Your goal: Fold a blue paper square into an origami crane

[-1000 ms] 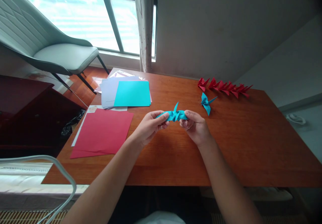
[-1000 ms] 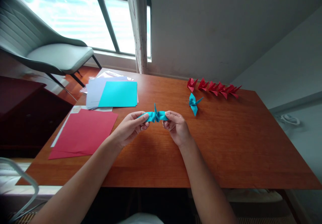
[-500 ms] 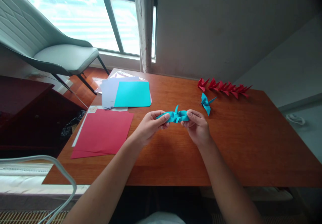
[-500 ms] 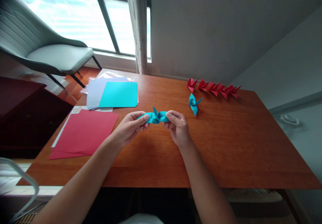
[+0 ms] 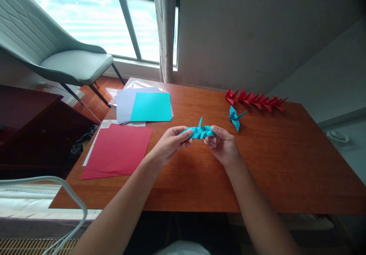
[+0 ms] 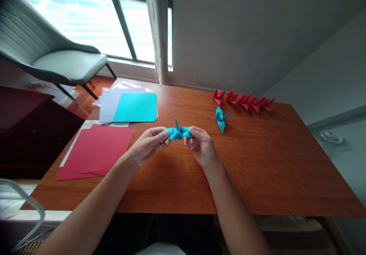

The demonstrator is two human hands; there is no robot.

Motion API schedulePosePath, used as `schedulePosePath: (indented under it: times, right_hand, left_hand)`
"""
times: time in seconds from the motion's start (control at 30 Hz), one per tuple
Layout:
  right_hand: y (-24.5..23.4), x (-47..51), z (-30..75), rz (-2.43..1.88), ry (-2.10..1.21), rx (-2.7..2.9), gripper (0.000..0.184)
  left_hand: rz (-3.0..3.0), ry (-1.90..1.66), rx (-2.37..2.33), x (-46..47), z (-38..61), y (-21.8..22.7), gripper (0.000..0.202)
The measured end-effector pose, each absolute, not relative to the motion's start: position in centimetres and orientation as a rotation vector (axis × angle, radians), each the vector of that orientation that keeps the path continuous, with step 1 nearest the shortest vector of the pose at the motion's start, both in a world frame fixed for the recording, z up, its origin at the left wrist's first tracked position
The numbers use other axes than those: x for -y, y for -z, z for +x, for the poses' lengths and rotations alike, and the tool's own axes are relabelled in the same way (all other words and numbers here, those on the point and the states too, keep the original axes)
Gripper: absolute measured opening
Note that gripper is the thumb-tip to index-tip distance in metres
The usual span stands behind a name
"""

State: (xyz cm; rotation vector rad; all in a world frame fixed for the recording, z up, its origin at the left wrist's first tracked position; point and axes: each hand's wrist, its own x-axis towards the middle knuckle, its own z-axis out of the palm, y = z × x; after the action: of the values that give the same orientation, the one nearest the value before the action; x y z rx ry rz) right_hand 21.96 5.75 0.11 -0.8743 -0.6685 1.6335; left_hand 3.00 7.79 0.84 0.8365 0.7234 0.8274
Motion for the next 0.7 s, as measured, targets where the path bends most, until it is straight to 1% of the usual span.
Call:
schedulePosePath:
  times: [0.3,0.4,0.53,0.7]
  right_hand:
    - [-0.06,-5.36,21.79,-1.001,-1.270,0.883,0.027]
    - [-0.30,-5.24,21.93,-1.028,-1.212,0.941,0.027]
    - [-0.35,-5.30,22.22,-1.035,-1.288,0.895,0.028]
    - [-0.31,-5.48,22.46,-0.969,-1.482,0.838,0.037]
  left_hand:
    - [0.849,-0.954,-0.760,-7.67,3.38,-0.86,0.033]
    - [0.863,-0.948,-0.767,-7.69,3.31,-0.88,0.033]
    - [0.902,-0.897,-0.757,-7.77,3.06,-0.77,0.035]
    - [0.910,-0.814,-0.732,-7.86,2.69,-0.72,0.035]
